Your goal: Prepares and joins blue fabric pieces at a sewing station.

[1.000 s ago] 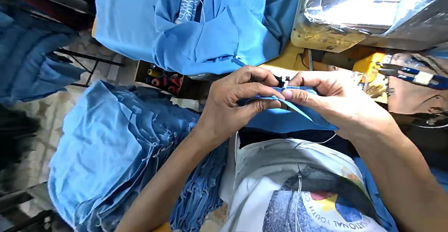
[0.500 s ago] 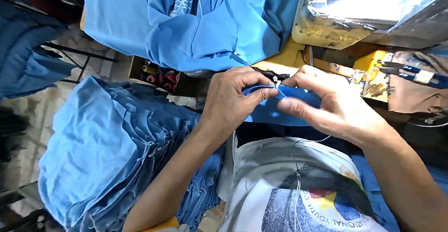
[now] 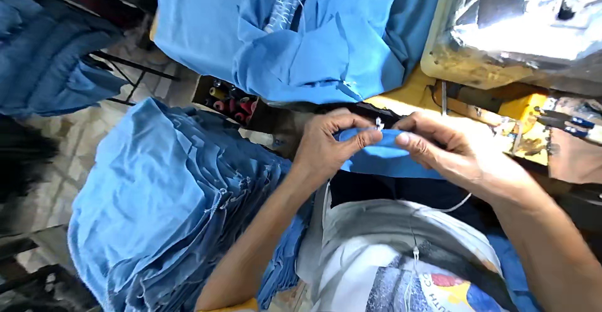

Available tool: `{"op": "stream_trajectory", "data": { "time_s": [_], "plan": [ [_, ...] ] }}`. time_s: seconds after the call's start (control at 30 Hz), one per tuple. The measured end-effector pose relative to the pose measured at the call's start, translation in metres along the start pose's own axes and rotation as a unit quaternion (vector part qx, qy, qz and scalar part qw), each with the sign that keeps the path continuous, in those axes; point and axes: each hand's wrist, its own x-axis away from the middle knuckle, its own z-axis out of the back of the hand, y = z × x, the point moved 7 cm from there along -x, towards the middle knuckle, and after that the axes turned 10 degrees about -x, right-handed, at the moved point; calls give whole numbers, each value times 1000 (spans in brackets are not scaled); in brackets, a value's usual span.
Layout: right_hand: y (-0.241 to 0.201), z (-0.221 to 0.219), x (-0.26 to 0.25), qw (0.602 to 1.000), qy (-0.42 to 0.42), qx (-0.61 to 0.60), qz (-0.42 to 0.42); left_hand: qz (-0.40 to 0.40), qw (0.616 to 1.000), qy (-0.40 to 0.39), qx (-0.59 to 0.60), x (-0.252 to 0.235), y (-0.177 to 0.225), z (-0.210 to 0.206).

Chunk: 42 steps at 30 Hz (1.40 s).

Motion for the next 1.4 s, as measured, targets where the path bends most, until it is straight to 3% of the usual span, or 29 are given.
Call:
{"op": "stream_trajectory", "data": {
  "time_s": [0.07, 0.13, 0.23, 0.33, 0.43, 0.53, 0.73, 0.83, 0.93, 1.03, 1.4],
  "plan": [
    [32, -17, -4, 997, -12, -49, -53, 40, 998, 36, -13, 12, -31, -3],
    [38, -34, -12, 996, -14, -74, -48, 47, 996, 79, -17, 24, -41, 8],
    [-19, -36, -40, 997, 28, -31, 63, -49, 986, 149, -65, 25, 5, 64],
    [-41, -25, -102, 993, 50, 41, 98, -104, 944, 180, -256, -17, 23, 105],
    [-13, -18, -157, 983, 83, 154, 59, -121, 917, 153, -348, -75, -16, 99],
    [-10, -22, -167, 963, 89, 237, 92, -98, 915, 100, -378, -94, -44, 87],
    [-10, -24, -191, 950, 3, 246, 192, -169, 899, 205, -347, -82, -33, 90],
    [-35, -19, -167, 946, 4, 221, 236, -202, 909, 226, -286, -62, -4, 105],
    [-78, -12, -118, 939, 34, 214, 267, -182, 934, 173, -253, -30, 36, 116],
    [-92, -4, -92, 939, 78, 191, 275, -163, 943, 162, -242, -16, 62, 113],
    [-90, -1, -70, 934, 134, 199, 264, -130, 938, 188, -262, -18, 75, 103]
  ]
}}
